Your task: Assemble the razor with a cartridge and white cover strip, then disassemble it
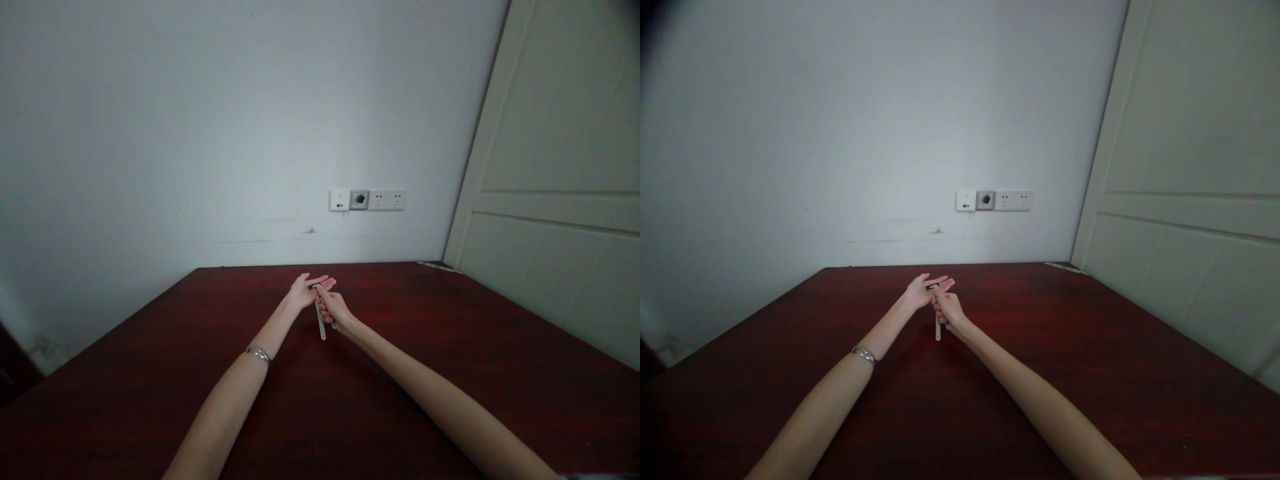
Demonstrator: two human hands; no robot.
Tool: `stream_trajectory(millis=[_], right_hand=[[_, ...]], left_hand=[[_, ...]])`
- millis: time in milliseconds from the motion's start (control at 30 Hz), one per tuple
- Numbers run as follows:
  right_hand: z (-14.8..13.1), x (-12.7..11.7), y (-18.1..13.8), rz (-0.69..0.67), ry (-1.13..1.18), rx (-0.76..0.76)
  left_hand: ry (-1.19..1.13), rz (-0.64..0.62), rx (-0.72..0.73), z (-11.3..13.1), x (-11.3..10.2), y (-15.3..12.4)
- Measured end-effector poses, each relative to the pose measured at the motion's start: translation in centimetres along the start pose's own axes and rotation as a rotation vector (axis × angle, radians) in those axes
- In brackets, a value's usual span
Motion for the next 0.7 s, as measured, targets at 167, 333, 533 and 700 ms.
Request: stream_trajectory(millis=[167, 333, 533, 700], right_hand=[[0.2, -0.3, 0.4, 0.007, -0.013, -0.003], [0.3, -0.5, 0.4, 0.021, -0.023, 0.003], [-0.2, -0.7, 0.6, -0.002, 0.040, -0.014], [-1.2, -1.8, 0.8, 0.005, 0.096, -0.032]], left_hand=[[-0.006, 0.018, 0.003, -0.3, -0.6, 0.4], [-0.016, -0.025, 0.027, -0.1, -0.2, 0.3], [0.069, 0.062, 0.018, 0.2, -1.9, 0.0], [0.219, 0.181, 0.099, 1.5, -4.9, -0.8]])
Point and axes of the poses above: each hand's wrist, its own y-axis towards the middle knuckle, its own x-axis out of the palm, z = x × y, the point moved 10 cm from there along y, towards the middle knuckle, and after that the axes turned 15 degrees about y, right-handed, at the moved point
